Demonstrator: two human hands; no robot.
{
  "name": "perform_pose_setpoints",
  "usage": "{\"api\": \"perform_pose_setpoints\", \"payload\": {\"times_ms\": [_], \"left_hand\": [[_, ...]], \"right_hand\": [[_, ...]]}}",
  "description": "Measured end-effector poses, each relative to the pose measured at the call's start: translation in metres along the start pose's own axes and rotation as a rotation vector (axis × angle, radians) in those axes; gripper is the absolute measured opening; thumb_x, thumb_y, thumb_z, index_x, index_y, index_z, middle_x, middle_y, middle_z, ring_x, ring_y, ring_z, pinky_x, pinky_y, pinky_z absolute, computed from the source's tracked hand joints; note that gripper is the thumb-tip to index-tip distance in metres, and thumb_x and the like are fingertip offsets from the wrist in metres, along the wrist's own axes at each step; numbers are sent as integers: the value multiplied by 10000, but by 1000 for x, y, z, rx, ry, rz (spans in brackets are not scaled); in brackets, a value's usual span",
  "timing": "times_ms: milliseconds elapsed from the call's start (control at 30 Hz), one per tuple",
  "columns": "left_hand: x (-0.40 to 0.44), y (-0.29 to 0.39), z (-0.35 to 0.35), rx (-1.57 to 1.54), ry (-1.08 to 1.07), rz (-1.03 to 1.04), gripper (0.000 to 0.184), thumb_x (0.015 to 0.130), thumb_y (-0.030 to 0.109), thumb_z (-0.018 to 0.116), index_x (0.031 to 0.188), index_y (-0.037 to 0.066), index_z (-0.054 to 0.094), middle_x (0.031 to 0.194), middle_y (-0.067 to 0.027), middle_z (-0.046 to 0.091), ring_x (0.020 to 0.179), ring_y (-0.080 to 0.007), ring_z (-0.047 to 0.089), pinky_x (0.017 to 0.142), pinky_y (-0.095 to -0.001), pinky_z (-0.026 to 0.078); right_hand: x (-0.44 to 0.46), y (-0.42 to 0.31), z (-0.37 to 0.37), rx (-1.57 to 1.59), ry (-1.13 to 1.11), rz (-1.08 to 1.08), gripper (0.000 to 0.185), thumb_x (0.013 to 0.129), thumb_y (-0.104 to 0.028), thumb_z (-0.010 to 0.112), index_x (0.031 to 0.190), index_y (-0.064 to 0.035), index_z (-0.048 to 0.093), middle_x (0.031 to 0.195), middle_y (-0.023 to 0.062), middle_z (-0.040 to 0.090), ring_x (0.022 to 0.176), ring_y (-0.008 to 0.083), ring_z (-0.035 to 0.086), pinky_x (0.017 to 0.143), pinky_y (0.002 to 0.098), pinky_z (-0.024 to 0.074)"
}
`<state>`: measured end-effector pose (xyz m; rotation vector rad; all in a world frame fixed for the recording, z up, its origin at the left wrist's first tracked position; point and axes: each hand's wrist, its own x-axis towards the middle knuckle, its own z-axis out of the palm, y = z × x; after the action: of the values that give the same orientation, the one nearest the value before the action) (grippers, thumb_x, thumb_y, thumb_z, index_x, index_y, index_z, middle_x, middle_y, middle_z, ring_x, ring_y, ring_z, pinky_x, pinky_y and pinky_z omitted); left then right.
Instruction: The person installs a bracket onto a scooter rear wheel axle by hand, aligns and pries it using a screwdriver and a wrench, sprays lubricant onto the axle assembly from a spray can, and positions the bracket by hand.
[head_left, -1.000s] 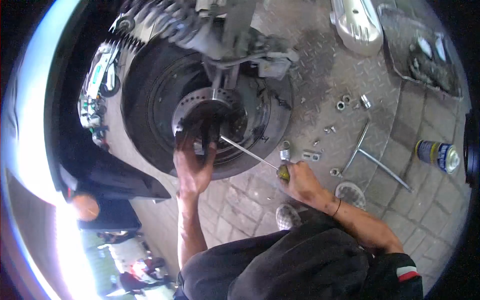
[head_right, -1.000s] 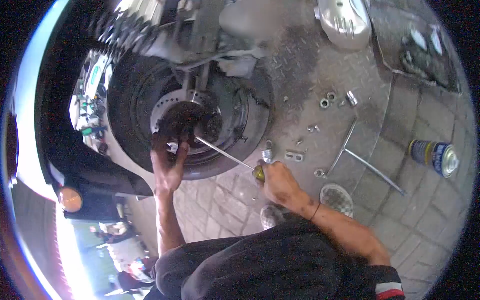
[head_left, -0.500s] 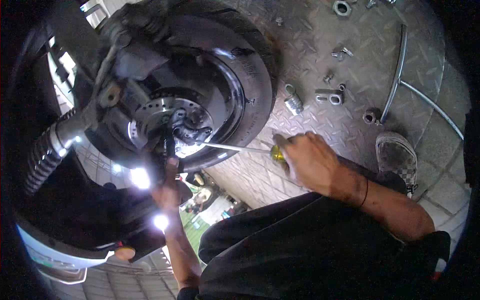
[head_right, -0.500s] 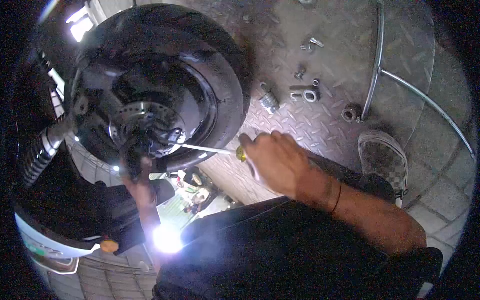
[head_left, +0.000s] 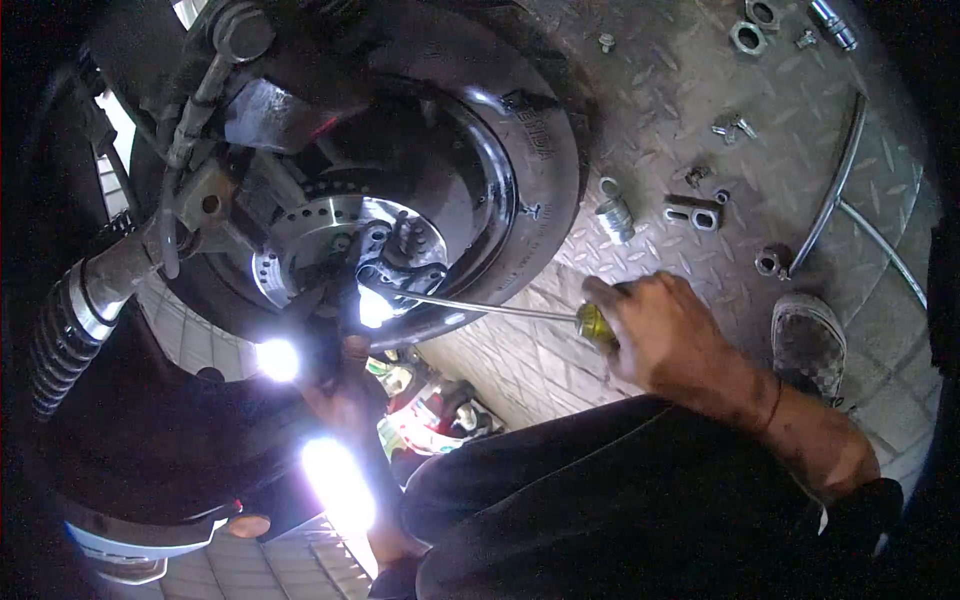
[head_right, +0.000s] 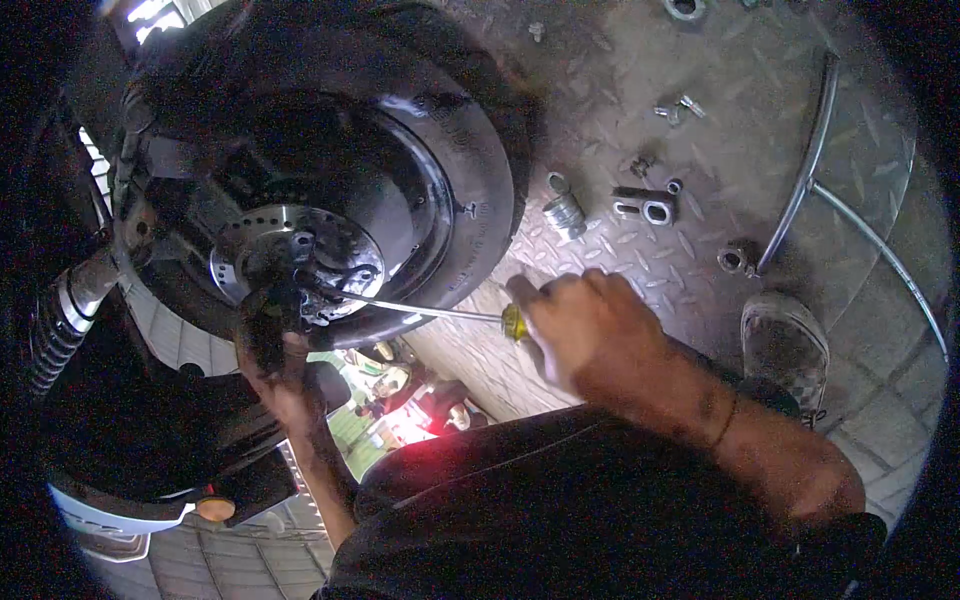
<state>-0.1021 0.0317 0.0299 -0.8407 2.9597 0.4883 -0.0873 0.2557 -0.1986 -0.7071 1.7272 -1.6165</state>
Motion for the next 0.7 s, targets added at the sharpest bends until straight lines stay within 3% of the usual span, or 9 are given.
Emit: {"api": "perform_pose_setpoints", "payload": {"times_ms": [133,267,333,433,567,700], "left_hand": [[0,10,6,33,36,-69,569,855,261,808,1319,27,576,1205,-62,625,1082,-204,571,972,-358,439],[0,2,1,18,35,-44,601,847,241,820,1346,25,564,1213,-58,626,1084,-199,572,973,-354,445],[-1,-6,2,-11,43,-27,618,853,240,817,1368,22,552,1222,-62,626,1096,-203,572,981,-358,446],[4,-4,4,41,70,7,650,872,243,802,1413,23,515,1254,-73,617,1129,-216,570,1005,-369,444],[5,-20,-6,94,46,45,696,895,248,783,1468,30,452,1307,-95,594,1175,-232,559,1036,-383,441],[7,-26,-5,174,60,97,717,905,264,773,1487,35,422,1324,-117,580,1192,-235,552,1060,-387,431]], "right_hand": [[3,-7,-1,9,-118,92,481,848,-189,676,1286,-13,589,836,166,631,808,349,635,733,484,519],[-15,-26,-9,-73,-16,83,462,848,-171,662,1266,8,577,849,179,672,805,389,679,746,480,551],[-6,-27,-21,-45,-75,144,428,839,-158,657,1226,13,591,832,191,684,788,406,689,731,488,562],[12,-6,-17,-71,-81,32,352,808,-130,683,1119,20,616,801,239,690,794,414,702,741,518,566],[3,-11,-13,-65,12,8,334,813,-125,687,1105,23,621,782,250,682,770,426,702,752,531,565],[-15,-50,-19,7,-98,201,342,842,-170,701,1116,17,618,793,247,677,804,417,698,764,516,562]]}}
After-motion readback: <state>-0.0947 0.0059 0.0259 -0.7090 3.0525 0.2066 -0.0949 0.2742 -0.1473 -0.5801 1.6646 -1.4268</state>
